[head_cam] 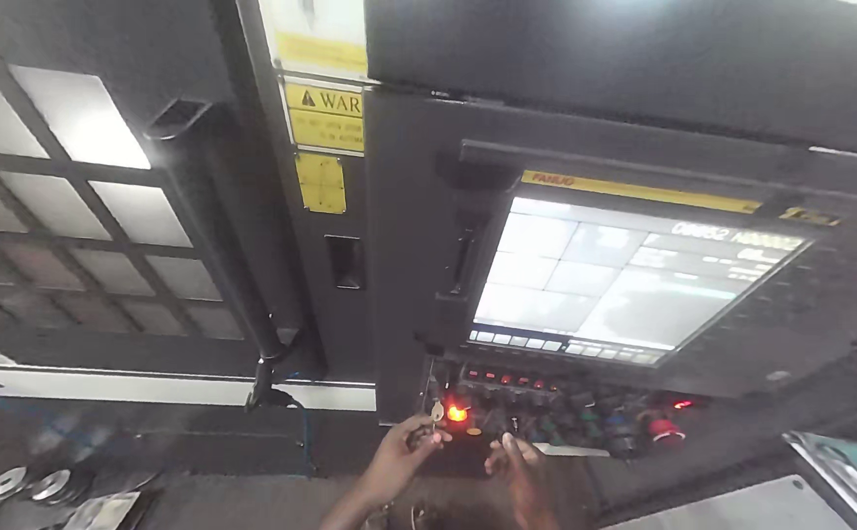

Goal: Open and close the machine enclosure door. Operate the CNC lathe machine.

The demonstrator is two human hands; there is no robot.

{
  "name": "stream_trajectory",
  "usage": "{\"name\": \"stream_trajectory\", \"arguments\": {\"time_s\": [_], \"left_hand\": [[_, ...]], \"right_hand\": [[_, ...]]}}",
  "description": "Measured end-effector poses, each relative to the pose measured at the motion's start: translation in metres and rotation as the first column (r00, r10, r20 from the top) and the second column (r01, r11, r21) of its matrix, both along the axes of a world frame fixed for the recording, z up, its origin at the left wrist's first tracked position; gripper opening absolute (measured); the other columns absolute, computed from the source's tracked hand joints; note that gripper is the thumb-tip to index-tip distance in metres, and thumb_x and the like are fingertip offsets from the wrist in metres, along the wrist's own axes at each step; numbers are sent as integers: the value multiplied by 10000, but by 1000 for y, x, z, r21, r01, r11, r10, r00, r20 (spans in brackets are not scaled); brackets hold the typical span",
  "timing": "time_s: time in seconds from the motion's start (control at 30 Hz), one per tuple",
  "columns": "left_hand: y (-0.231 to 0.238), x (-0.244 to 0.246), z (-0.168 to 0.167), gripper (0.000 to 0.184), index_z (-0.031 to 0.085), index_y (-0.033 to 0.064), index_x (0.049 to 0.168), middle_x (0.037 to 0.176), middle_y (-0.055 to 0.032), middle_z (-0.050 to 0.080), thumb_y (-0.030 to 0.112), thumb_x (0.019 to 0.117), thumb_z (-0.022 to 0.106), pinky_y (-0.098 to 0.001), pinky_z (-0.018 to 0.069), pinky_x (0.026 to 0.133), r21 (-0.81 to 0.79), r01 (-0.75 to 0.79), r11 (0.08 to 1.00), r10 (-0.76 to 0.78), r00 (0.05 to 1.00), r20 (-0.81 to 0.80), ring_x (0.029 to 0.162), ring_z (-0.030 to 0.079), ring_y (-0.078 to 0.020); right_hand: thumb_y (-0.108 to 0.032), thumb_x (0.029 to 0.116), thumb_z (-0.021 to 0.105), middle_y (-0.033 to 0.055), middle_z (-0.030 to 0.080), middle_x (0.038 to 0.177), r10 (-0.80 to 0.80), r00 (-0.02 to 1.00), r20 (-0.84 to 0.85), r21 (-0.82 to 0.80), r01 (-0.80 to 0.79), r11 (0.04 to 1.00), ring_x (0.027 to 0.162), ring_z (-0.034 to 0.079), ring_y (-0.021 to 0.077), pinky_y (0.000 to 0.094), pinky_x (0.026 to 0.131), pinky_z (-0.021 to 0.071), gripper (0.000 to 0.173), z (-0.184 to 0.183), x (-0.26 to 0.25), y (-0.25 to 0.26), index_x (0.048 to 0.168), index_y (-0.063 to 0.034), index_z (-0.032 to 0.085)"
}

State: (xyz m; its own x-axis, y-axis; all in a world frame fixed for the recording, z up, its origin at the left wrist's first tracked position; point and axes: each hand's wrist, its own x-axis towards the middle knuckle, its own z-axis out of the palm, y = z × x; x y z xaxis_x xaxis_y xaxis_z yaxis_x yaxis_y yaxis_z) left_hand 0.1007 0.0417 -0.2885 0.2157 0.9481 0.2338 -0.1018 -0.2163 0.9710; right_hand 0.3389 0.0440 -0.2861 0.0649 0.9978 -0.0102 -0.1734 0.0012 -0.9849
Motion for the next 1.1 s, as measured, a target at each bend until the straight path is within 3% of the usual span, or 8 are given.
{"name": "stream_trajectory", "arguments": {"time_s": [0.8, 0.87, 0.9, 0.93, 0.97, 1.03, 1.07, 1.1], "left_hand": [[0, 2, 0, 271, 613, -16, 1278, 1119, -93, 747, 75, 1024, 578, -359, 617, 890, 38, 7, 999, -6, 1000, -9, 976, 734, -199], [-1, -1, -1, 292, 604, -4, 1305, 1132, -88, 742, 99, 1033, 579, -366, 613, 893, 71, 18, 997, -13, 997, -72, 975, 729, -194], [-6, -6, -3, 304, 627, 22, 1307, 1122, -55, 747, 165, 1042, 586, -344, 612, 882, 147, -5, 989, 34, 980, -195, 955, 725, -152], [-12, -14, -8, 312, 697, 77, 1249, 1078, 1, 764, 286, 1048, 581, -312, 616, 854, 304, -65, 951, 173, 922, -345, 918, 726, -86], [-18, -25, -12, 339, 768, 122, 1110, 996, 24, 780, 378, 1051, 553, -301, 619, 812, 513, -132, 848, 362, 852, -379, 866, 728, -55], [-25, -55, -1, 479, 725, 162, 850, 791, 26, 741, 489, 1073, 455, -285, 599, 694, 760, -310, 571, 622, 767, -154, 728, 702, -59], [-24, -75, 20, 457, 694, 179, 836, 769, 43, 712, 488, 1074, 456, -269, 583, 676, 791, -439, 426, 716, 698, 2, 717, 682, -52], [-20, -97, 46, 349, 693, 215, 921, 859, 88, 710, 457, 1069, 491, -252, 578, 751, 792, -549, 267, 792, 593, 144, 815, 679, -22]], "right_hand": [[-141, 1050, 450, 45, 721, 660, 5, 999, -32, 86, -2, 996, 567, 693, 128, 291, 588, 611, 332, -7, 0, 2, 873, 2, 692], [-149, 1050, 457, 47, 720, 660, 13, 999, -37, 98, -10, 995, 566, 693, 133, 293, 584, 611, 332, -11, 1, 4, 875, -1, 697], [-151, 1053, 461, 46, 720, 662, 16, 999, -36, 101, -12, 995, 568, 693, 135, 294, 584, 611, 328, -12, 1, 4, 886, 2, 699], [-151, 1050, 465, 42, 721, 657, 10, 999, -35, 102, -7, 995, 564, 693, 132, 293, 579, 612, 326, -12, 0, 4, 887, 1, 702], [-160, 1052, 468, 34, 719, 653, 8, 1000, -26, 97, -6, 995, 560, 689, 125, 287, 576, 608, 328, -10, 0, 3, 884, -5, 704], [-170, 1058, 466, 25, 719, 655, 25, 1000, -19, 89, -23, 996, 562, 689, 116, 281, 577, 609, 330, -8, 3, 3, 887, -14, 701], [-168, 1056, 465, 22, 725, 661, 39, 999, -25, 98, -36, 995, 565, 692, 114, 282, 579, 612, 328, -8, 3, 5, 887, -20, 703], [-170, 1053, 464, 18, 731, 669, 52, 998, -31, 111, -48, 993, 569, 697, 112, 281, 580, 613, 326, -9, 2, 6, 882, -31, 705]]}}
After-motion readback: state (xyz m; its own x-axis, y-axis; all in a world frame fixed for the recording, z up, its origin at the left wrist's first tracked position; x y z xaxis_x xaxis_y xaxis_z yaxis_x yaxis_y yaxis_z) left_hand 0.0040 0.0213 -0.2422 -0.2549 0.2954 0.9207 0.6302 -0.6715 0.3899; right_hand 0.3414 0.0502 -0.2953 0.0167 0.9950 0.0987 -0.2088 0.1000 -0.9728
